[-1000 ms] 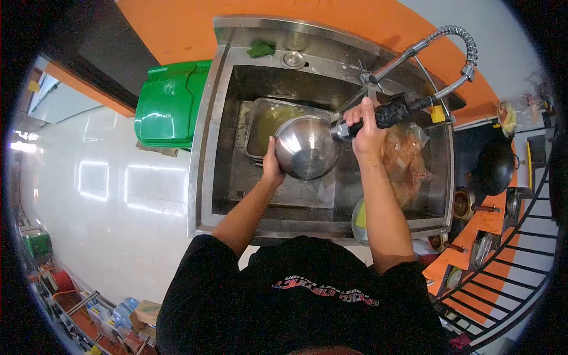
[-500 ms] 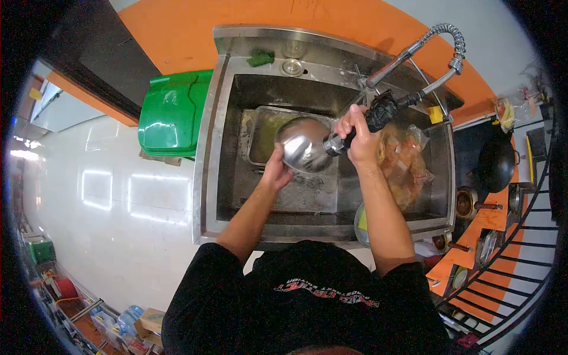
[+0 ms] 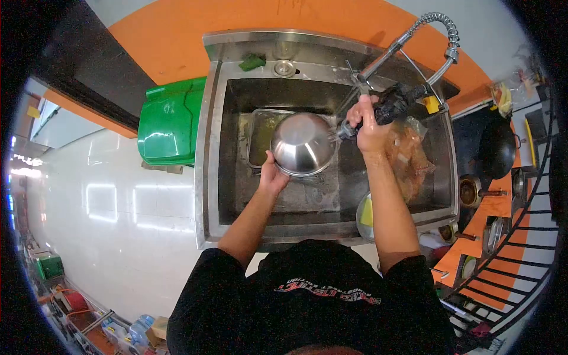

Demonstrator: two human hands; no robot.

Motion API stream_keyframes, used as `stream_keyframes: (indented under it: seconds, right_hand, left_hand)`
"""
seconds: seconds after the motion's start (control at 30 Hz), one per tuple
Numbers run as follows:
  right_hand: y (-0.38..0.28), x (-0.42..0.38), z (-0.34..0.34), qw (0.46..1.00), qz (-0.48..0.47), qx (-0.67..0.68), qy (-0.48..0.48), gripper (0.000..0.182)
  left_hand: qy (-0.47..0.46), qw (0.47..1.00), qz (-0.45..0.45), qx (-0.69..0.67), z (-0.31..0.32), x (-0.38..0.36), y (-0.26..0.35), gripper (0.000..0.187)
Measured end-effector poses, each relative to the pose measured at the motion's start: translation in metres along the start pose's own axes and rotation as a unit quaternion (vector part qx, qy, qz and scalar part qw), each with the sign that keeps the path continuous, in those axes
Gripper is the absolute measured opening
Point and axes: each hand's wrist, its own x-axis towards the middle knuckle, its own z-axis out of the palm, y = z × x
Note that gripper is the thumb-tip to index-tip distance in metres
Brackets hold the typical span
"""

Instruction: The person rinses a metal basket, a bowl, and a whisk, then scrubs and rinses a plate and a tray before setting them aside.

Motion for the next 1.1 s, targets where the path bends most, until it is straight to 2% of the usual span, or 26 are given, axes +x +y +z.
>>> stream_keyframes:
  seconds: [0.1, 0.17, 0.27, 0.33, 0.37, 0.4, 0.43, 0.47, 0.5, 0.53, 0.57, 0.6, 0.63, 0.67, 0.7, 0.73, 0.8, 0.83, 0.9, 0.97, 1.03, 1.07, 1.1]
  right_hand:
    - [0.004, -0.004, 0.0, 1.0, 0.029, 0.005, -0.011, 0.024]
    - [0.009, -0.005, -0.002, 0.999, 0.033, -0.009, -0.011, 0.023]
    - [0.01, -0.003, -0.003, 0.999, -0.006, -0.044, -0.03, 0.021]
    - [0.002, -0.008, 0.009, 0.999, 0.028, 0.038, 0.011, 0.023]
    - [0.012, -0.008, -0.002, 0.994, 0.096, 0.044, 0.001, 0.024]
    - [0.022, -0.01, -0.01, 0.988, 0.148, -0.011, 0.051, 0.027]
    - [0.013, -0.015, -0.006, 0.984, 0.176, -0.013, 0.004, 0.034]
    - [0.011, -0.018, -0.001, 0.975, 0.181, 0.093, -0.088, 0.041]
    - [0.012, -0.023, 0.001, 0.979, 0.164, 0.069, -0.101, 0.041]
    - [0.01, -0.023, 0.008, 0.971, 0.181, 0.11, -0.114, 0.039]
    - [0.009, -0.024, 0.017, 0.96, 0.174, 0.17, -0.139, 0.038]
    - [0.001, -0.029, 0.031, 0.967, 0.184, 0.15, -0.091, 0.036]
    - [-0.003, -0.031, 0.044, 0.968, 0.192, 0.137, -0.085, 0.035]
    - [-0.006, -0.033, 0.051, 0.971, 0.195, 0.118, -0.069, 0.034]
    - [-0.002, -0.032, 0.051, 0.969, 0.198, 0.122, -0.085, 0.034]
    - [0.002, -0.031, 0.047, 0.965, 0.208, 0.13, -0.093, 0.034]
    - [0.003, -0.03, 0.048, 0.962, 0.217, 0.137, -0.094, 0.033]
    - [0.0, -0.031, 0.049, 0.965, 0.205, 0.125, -0.108, 0.033]
    - [-0.002, -0.03, 0.046, 0.967, 0.194, 0.114, -0.123, 0.033]
    - [0.003, -0.026, 0.042, 0.977, 0.175, 0.099, -0.064, 0.035]
    - [0.004, -0.025, 0.036, 0.979, 0.158, 0.104, -0.071, 0.035]
    - [0.004, -0.024, 0.033, 0.981, 0.14, 0.108, -0.076, 0.035]
    - [0.005, -0.025, 0.03, 0.981, 0.148, 0.109, -0.06, 0.036]
  left_hand:
    - [-0.035, 0.999, -0.007, -0.039, -0.009, 0.007, 0.007, 0.055]
    - [-0.02, 0.999, 0.012, -0.025, -0.012, 0.01, 0.01, 0.058]
    - [-0.01, 0.999, 0.034, -0.018, -0.011, 0.014, 0.016, 0.06]
    - [-0.016, 0.999, 0.044, -0.027, -0.014, 0.015, 0.018, 0.06]
    - [-0.051, 0.997, 0.047, 0.042, -0.007, 0.007, 0.016, 0.061]
    - [-0.086, 0.988, 0.068, 0.11, 0.0, 0.001, 0.02, 0.062]
    - [-0.093, 0.976, 0.102, 0.171, 0.0, 0.004, 0.016, 0.063]
    - [-0.096, 0.959, 0.096, 0.248, -0.009, 0.02, 0.019, 0.062]
    - [-0.006, 0.896, 0.121, 0.426, -0.02, 0.03, 0.02, 0.049]
    - [-0.263, 0.771, 0.225, 0.534, 0.027, 0.003, 0.025, 0.042]
    - [-0.261, 0.728, 0.212, 0.598, 0.017, 0.021, 0.013, 0.039]
    - [-0.237, 0.656, 0.242, 0.675, -0.005, 0.058, -0.007, 0.041]
    - [-0.164, 0.571, 0.295, 0.749, 0.014, 0.036, -0.016, 0.039]
    - [-0.193, 0.531, 0.24, 0.79, 0.016, 0.045, -0.02, 0.039]
    - [-0.196, 0.478, 0.246, 0.82, 0.043, 0.003, -0.015, 0.033]
    - [-0.191, 0.477, 0.253, 0.82, 0.042, 0.004, -0.016, 0.033]
    - [-0.118, 0.327, 0.231, 0.909, 0.038, 0.006, -0.03, 0.03]
    - [-0.087, 0.299, 0.247, 0.918, 0.038, 0.005, -0.033, 0.024]
    - [-0.095, 0.282, 0.235, 0.925, 0.055, -0.019, -0.023, 0.023]
    - [-0.101, 0.266, 0.226, 0.932, 0.055, -0.03, -0.014, 0.021]
    - [-0.064, 0.438, 0.325, 0.836, 0.039, -0.026, -0.004, 0.02]
    - [-0.063, 0.437, 0.325, 0.836, 0.033, -0.021, 0.003, 0.02]
    - [-0.015, 0.568, 0.38, 0.73, 0.026, -0.014, 0.01, 0.026]
